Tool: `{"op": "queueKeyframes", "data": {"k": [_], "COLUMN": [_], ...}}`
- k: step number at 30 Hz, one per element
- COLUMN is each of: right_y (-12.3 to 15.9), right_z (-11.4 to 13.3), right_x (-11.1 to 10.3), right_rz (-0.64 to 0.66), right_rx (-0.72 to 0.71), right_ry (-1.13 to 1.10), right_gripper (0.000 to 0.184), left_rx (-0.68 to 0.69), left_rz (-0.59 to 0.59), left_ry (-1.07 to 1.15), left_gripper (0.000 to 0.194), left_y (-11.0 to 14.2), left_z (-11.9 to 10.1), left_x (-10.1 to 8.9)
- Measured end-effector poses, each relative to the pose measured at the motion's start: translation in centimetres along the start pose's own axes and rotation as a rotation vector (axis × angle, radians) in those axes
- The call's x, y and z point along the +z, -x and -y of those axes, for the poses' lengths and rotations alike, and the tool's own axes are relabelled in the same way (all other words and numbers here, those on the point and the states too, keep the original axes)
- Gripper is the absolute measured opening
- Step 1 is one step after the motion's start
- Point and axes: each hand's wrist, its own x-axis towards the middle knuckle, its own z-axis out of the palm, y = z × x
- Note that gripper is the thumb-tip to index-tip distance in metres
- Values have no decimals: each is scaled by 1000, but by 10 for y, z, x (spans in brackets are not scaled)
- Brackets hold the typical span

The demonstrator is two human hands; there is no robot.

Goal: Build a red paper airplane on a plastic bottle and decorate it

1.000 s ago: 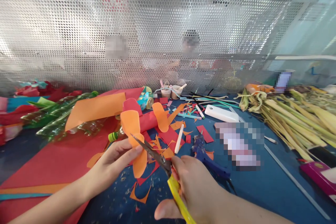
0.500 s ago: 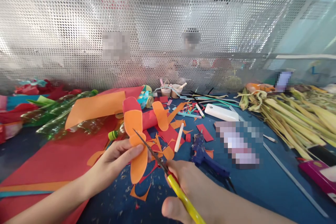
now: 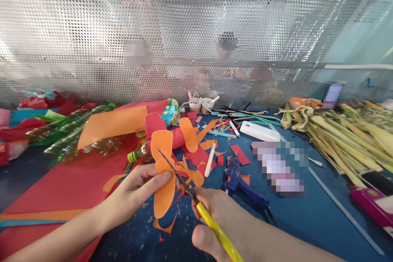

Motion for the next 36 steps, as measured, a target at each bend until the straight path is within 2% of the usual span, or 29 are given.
{"op": "queueKeyframes", "data": {"k": [20, 31, 36], "right_y": [5, 7, 5], "right_z": [-6, -10, -13], "right_x": [3, 4, 3], "right_rz": [-40, -54, -49], "right_rx": [-3, 69, 8], "right_ry": [-105, -187, -191], "right_gripper": [86, 74, 74], "left_rx": [31, 44, 20], "left_rz": [-10, 17, 24], "left_ry": [23, 44, 27], "left_gripper": [40, 39, 38], "left_y": [-1, 0, 0], "left_z": [-7, -5, 0], "left_x": [1, 0, -1]}}
